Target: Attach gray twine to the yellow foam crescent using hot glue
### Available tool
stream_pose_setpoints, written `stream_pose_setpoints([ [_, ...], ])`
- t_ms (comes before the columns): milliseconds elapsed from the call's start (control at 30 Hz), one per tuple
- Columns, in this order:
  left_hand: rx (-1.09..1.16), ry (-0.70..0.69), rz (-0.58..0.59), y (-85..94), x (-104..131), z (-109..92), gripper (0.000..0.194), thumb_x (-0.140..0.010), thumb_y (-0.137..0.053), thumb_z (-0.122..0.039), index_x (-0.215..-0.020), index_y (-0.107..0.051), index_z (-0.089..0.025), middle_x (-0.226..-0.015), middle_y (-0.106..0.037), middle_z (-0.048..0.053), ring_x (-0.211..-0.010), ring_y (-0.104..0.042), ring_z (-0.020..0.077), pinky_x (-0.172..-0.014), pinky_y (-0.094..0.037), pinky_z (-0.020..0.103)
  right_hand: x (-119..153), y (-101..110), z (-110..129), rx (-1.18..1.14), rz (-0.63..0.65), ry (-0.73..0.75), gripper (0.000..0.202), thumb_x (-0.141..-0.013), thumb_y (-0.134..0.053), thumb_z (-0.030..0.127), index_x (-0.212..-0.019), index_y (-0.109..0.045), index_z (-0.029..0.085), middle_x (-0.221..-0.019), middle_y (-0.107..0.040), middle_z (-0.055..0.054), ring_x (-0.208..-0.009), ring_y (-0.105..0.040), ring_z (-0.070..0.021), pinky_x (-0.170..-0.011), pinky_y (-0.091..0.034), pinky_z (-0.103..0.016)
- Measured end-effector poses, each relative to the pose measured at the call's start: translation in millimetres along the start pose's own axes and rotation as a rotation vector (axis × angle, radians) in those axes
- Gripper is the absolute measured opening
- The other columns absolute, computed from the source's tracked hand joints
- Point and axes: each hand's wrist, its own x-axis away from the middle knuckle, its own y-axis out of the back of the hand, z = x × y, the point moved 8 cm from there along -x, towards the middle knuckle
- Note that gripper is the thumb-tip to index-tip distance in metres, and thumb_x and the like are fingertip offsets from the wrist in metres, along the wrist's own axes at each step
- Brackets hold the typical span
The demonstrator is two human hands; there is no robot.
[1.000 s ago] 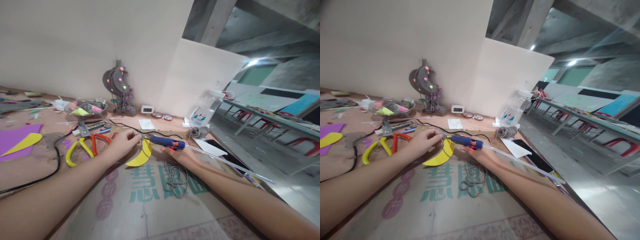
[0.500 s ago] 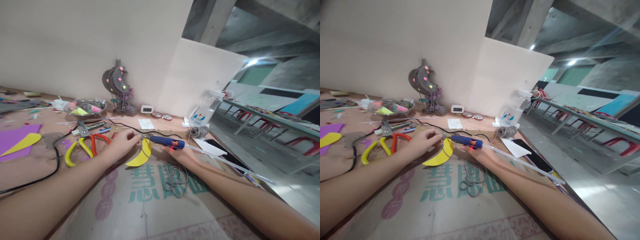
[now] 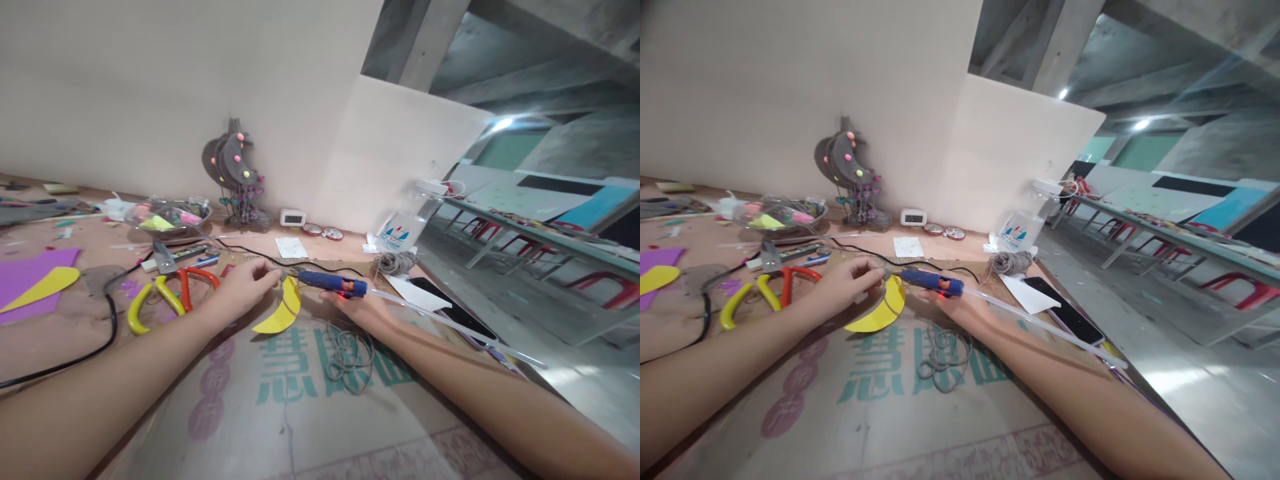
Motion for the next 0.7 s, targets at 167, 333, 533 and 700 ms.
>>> stream_pose_setpoints([
  [167,-0.011,-0.01,0.012,-1.6,0,0,0.025,-0.077,-0.051,-0.042,-0.068,-0.054,-0.019,-0.065,-0.06,-0.001,-0.063,-0.055,0.0149,-0.061,-0.039,0.025,0,1,6,0.054,-0.008,0.019,0.029,-0.07,-0.064,0.045,-0.07,-0.057,0.017,-0.061,-0.053,0.002,-0.057,-0.046,-0.0117,-0.051,-0.035,-0.024],
  [333,0.041,-0.018,-0.001,-1.2,0,0,0.023,-0.076,-0.053,-0.039,-0.068,-0.054,-0.018,-0.066,-0.061,0.001,-0.064,-0.055,0.0153,-0.062,-0.04,0.025,-1,3,7,0.038,-0.03,-0.008,0.034,-0.07,-0.062,0.049,-0.075,-0.058,0.016,-0.063,-0.055,0.0,-0.056,-0.046,-0.0124,-0.052,-0.037,-0.025],
  [533,0.049,-0.021,0.006,-1.2,0,-1,0.024,-0.077,-0.052,-0.04,-0.067,-0.053,-0.018,-0.065,-0.06,-0.001,-0.064,-0.055,0.0146,-0.063,-0.04,0.025,-6,15,12,0.074,-0.058,0.039,0.04,-0.083,-0.045,0.052,-0.081,-0.063,0.016,-0.073,-0.062,-0.003,-0.067,-0.055,-0.0151,-0.064,-0.043,-0.027],
  [700,0.088,-0.011,0.005,-1.4,1,-4,0.024,-0.075,-0.054,-0.04,-0.066,-0.053,-0.018,-0.064,-0.058,-0.001,-0.064,-0.055,0.0149,-0.063,-0.039,0.025,-9,29,36,-0.014,-0.059,0.135,0.04,-0.088,-0.038,0.047,-0.084,-0.062,0.016,-0.076,-0.063,-0.003,-0.07,-0.058,-0.0143,-0.066,-0.044,-0.025],
])
